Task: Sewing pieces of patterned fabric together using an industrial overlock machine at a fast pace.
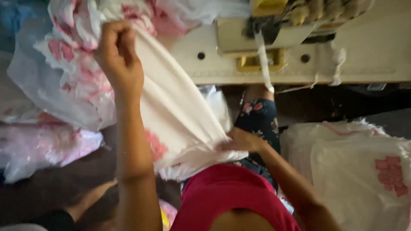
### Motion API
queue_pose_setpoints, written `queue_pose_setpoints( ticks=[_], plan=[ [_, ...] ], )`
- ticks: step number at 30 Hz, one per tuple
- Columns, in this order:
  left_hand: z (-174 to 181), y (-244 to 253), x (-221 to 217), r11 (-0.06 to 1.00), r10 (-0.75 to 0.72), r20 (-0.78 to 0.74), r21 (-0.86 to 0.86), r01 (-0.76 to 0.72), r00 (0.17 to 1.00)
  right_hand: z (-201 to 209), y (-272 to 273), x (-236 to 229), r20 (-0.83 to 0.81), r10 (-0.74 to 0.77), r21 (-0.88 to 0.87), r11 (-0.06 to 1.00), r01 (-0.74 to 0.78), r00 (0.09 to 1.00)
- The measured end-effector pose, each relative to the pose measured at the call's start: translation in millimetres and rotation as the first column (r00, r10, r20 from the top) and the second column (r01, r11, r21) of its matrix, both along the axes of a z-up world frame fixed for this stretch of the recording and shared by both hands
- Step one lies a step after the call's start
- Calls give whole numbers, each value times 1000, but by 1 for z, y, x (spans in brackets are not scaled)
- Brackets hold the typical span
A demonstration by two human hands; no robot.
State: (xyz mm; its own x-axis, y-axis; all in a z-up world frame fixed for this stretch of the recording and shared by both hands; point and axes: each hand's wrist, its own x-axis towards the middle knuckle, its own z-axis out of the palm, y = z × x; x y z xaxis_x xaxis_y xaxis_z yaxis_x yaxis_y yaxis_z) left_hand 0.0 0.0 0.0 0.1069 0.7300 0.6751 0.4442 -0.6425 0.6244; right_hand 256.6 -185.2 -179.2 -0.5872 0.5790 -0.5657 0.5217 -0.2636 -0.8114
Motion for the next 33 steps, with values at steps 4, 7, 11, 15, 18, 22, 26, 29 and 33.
queue_pose_setpoints(
  ticks=[4,7,11,15,18,22,26,29,33],
  plan=[
    [-67,58,89,975,-198,364,-18,220,910,-18,-42,36,164,-94,266,963,47,982],
    [-116,78,148,910,-415,51,52,412,909,-54,-45,53,207,-131,314,948,61,970],
    [-173,71,171,999,-35,-398,-13,33,917,-34,9,75,171,-561,675,666,319,810],
    [-204,36,179,995,-42,-256,80,65,966,-40,106,112,-198,-678,782,326,531,708],
    [-193,8,183,981,-17,-251,182,64,968,29,125,96,-547,-757,133,342,930,356],
    [-185,2,181,992,-34,-279,111,67,960,118,89,77,-753,-630,-46,339,940,190],
    [-187,3,184,990,15,-313,136,30,950,90,23,40,-530,-765,199,307,931,365],
    [-186,16,184,990,-2,-328,131,48,945,51,0,26,-475,-807,164,309,937,350],
    [-188,27,172,983,-68,-366,136,126,928,16,-20,29,-472,-798,262,279,924,375]
  ],
)
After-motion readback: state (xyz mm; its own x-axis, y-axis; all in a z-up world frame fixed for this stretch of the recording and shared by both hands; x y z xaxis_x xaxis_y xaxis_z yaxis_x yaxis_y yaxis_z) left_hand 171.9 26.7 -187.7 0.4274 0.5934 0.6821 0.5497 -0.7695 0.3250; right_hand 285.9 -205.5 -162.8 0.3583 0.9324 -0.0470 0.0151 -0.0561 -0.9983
